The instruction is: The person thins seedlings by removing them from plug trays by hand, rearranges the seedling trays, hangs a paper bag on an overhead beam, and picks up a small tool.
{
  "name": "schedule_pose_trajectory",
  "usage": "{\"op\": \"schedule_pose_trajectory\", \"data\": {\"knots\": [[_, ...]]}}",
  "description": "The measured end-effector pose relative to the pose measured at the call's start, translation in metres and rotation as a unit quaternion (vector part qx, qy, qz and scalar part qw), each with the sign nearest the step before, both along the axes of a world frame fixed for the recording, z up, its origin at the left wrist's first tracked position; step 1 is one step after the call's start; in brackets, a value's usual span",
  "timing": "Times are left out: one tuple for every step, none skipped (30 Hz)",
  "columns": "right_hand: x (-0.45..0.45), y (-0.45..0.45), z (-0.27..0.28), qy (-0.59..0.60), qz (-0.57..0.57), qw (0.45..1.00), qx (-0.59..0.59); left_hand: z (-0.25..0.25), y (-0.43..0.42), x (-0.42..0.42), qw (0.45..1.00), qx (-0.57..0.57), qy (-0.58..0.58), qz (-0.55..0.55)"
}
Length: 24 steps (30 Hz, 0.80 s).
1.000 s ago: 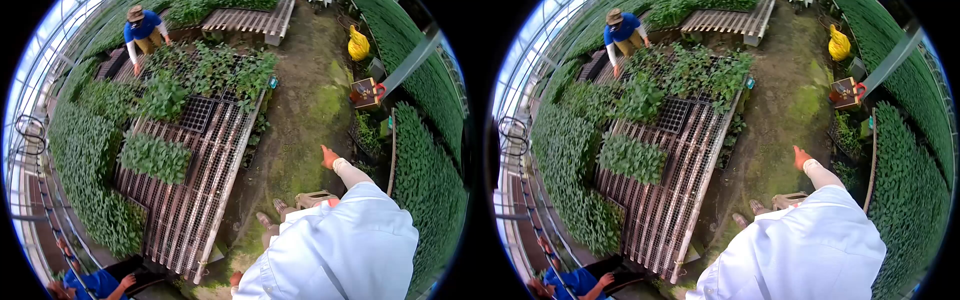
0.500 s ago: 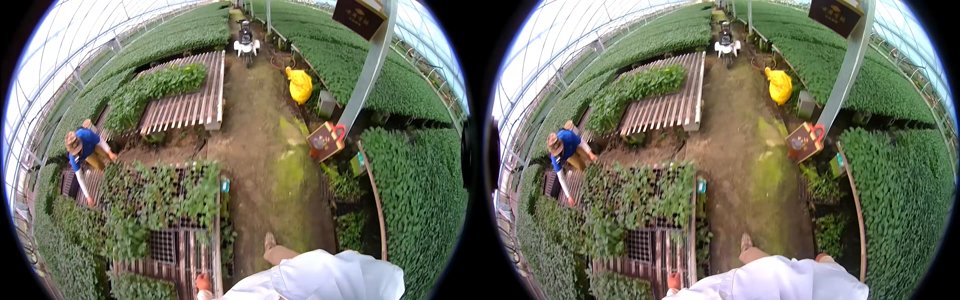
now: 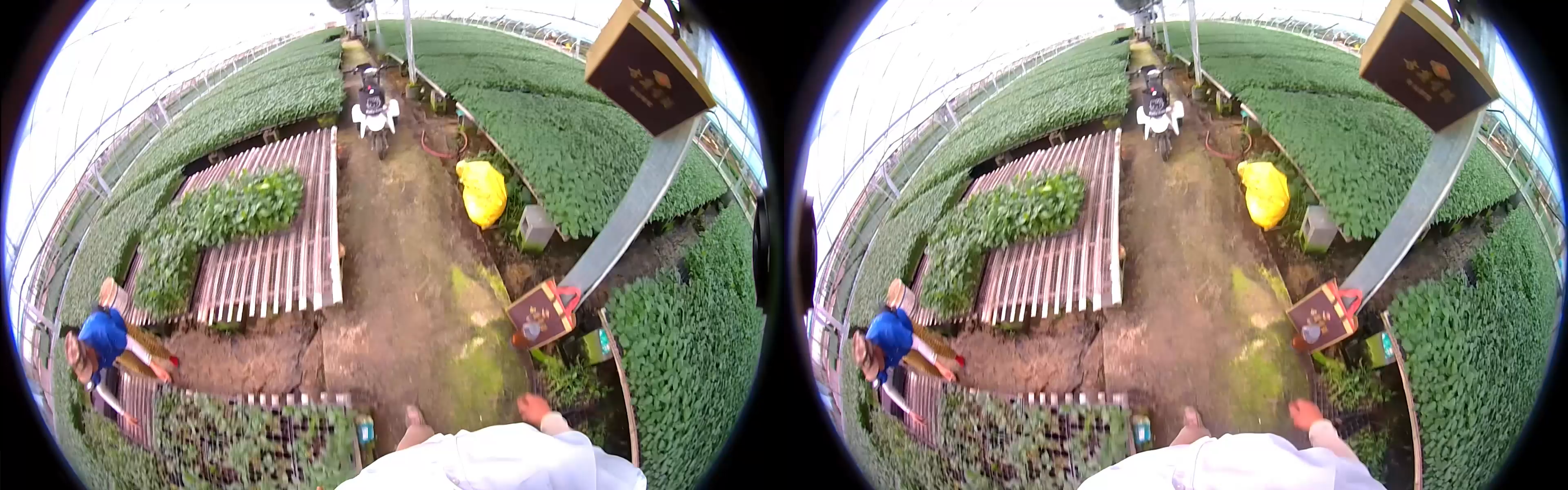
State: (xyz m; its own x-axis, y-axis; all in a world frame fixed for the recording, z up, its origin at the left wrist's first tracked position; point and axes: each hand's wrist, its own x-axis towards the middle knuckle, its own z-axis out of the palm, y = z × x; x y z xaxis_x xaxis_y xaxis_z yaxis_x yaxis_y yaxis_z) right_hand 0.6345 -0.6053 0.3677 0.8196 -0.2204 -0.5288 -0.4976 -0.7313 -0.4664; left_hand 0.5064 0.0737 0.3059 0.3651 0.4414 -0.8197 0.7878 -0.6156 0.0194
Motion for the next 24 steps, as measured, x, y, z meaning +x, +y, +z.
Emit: {"op": "schedule_pose_trajectory", "data": {"knots": [[0.0, -0.016, -0.028, -0.011, 0.107, 0.986, -0.124, -0.001, 0.005, 0.063, 1.0, -0.009, -0.003, -0.021], [0.001, -0.031, -0.039, 0.069, 0.146, 0.977, -0.14, 0.001, 0.01, 0.131, 0.999, -0.015, -0.011, -0.05], [0.011, -0.04, -0.044, 0.165, 0.139, 0.969, -0.123, 0.0, 0.013, 0.201, 0.996, -0.022, -0.03, -0.085], [0.025, -0.048, -0.042, 0.232, 0.105, 0.961, -0.104, 0.005, 0.009, 0.276, 0.99, -0.023, -0.073, -0.122], [0.04, -0.053, -0.037, 0.276, 0.078, 0.954, -0.091, 0.044, -0.019, 0.357, 0.969, 0.01, -0.131, -0.211], [0.062, -0.058, -0.035, 0.295, 0.062, 0.95, -0.081, 0.09, -0.053, 0.424, 0.95, 0.017, -0.267, -0.163], [0.089, -0.062, -0.034, 0.301, 0.058, 0.949, -0.079, 0.09, -0.057, 0.497, 0.926, -0.055, -0.337, -0.159], [0.118, -0.066, -0.034, 0.302, 0.062, 0.948, -0.076, 0.09, -0.067, 0.568, 0.902, -0.094, -0.385, -0.174], [0.146, -0.074, -0.043, 0.299, 0.071, 0.948, -0.08, 0.136, -0.105, 0.625, 0.904, -0.111, -0.381, -0.157], [0.179, -0.082, -0.052, 0.297, 0.084, 0.948, -0.081, 0.139, -0.123, 0.68, 0.897, -0.155, -0.395, -0.124], [0.216, -0.09, -0.061, 0.293, 0.102, 0.947, -0.086, 0.124, -0.132, 0.713, 0.887, -0.195, -0.409, -0.087], [0.261, -0.096, -0.07, 0.286, 0.121, 0.947, -0.086, 0.109, -0.137, 0.721, 0.898, -0.191, -0.387, -0.084], [0.319, -0.105, -0.081, 0.274, 0.161, 0.942, -0.105, 0.092, -0.153, 0.758, 0.893, -0.19, -0.401, -0.079], [0.378, -0.112, -0.089, 0.266, 0.228, 0.926, -0.14, 0.083, -0.163, 0.789, 0.889, -0.186, -0.41, -0.078], [0.447, -0.114, -0.088, 0.262, 0.326, 0.888, -0.193, 0.065, -0.162, 0.791, 0.91, -0.19, -0.36, -0.075], [0.517, -0.115, -0.086, 0.251, 0.404, 0.844, -0.249, 0.043, -0.152, 0.791, 0.926, -0.11, -0.312, -0.182], [0.592, -0.132, -0.131, 0.143, 0.416, 0.866, -0.238, 0.032, -0.145, 0.791, 0.942, -0.085, -0.245, -0.211], [0.687, -0.109, -0.097, 0.068, 0.095, 0.987, -0.108, 0.026, -0.139, 0.794, 0.959, -0.077, -0.182, -0.201], [0.777, -0.09, -0.032, -0.011, 0.087, 0.996, -0.034, 0.022, -0.133, 0.802, 0.973, -0.072, -0.134, -0.174], [0.851, -0.08, -0.018, -0.146, 0.055, 0.987, 0.033, 0.02, -0.132, 0.817, 0.982, -0.068, -0.098, -0.148], [0.921, -0.065, 0.024, -0.18, 0.03, 0.978, 0.101, 0.022, -0.132, 0.84, 0.988, -0.062, -0.076, -0.123], [0.985, -0.053, 0.068, -0.216, 0.004, 0.962, 0.168, 0.02, -0.133, 0.873, 0.991, -0.056, -0.063, -0.104], [1.041, -0.051, 0.084, -0.217, 0.002, 0.962, 0.167, 0.018, -0.133, 0.904, 0.994, -0.049, -0.046, -0.089], [1.082, -0.05, 0.098, -0.2, -0.035, 0.956, 0.214, 0.017, -0.134, 0.938, 0.995, -0.045, -0.038, -0.079]]}}
